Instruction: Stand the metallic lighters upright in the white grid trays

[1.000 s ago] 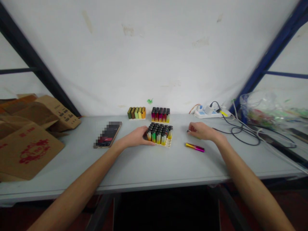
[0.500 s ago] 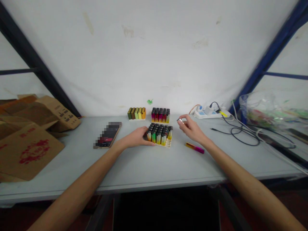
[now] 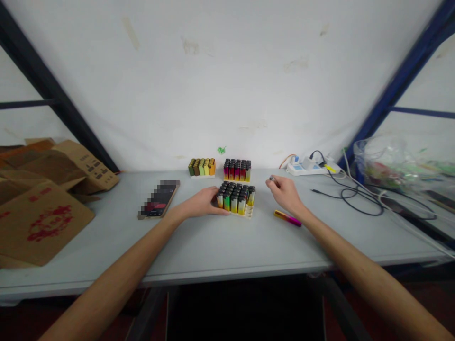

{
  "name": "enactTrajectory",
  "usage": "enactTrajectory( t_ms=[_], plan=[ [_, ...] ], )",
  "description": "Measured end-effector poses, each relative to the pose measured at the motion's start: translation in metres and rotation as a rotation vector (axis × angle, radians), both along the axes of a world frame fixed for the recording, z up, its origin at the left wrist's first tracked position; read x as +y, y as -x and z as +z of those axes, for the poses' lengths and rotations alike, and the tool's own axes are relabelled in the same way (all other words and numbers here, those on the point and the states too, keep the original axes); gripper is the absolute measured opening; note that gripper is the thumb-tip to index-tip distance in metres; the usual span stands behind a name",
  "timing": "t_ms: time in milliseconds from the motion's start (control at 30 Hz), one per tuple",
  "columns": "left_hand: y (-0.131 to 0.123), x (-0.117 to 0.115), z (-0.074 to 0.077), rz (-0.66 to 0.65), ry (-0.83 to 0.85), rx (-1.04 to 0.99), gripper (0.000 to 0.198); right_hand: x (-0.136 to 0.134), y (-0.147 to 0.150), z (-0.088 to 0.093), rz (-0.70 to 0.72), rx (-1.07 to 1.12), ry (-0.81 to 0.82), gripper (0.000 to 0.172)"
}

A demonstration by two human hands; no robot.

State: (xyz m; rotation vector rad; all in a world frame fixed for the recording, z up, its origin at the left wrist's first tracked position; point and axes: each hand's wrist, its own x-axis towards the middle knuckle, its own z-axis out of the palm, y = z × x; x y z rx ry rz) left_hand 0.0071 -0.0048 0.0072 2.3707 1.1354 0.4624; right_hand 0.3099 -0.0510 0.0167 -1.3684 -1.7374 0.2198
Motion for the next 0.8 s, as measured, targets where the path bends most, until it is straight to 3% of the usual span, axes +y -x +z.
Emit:
enactTrajectory(
  t_ms=[200,367,567,800],
  plan=[
    [0.0,-0.001,0.0,-0.004,0.001,0.011,0.073,-0.001,0.0,0.0,0.041,-0.018,0.018,0.041],
    [0.0,0.0,-0.001,0.002,-0.003,0.007,0.072,-0.004,0.0,0.002,0.199,-0.047,0.056,0.036],
    [-0.001,-0.002,0.001,0.002,0.01,-0.009,0.073,-0.008,-0.003,0.01,0.264,-0.252,-0.096,0.041],
    [-0.002,-0.003,0.002,0.001,0.002,0.044,0.075,-0.016,0.002,0.012,0.424,-0.131,0.118,0.041]
  ],
)
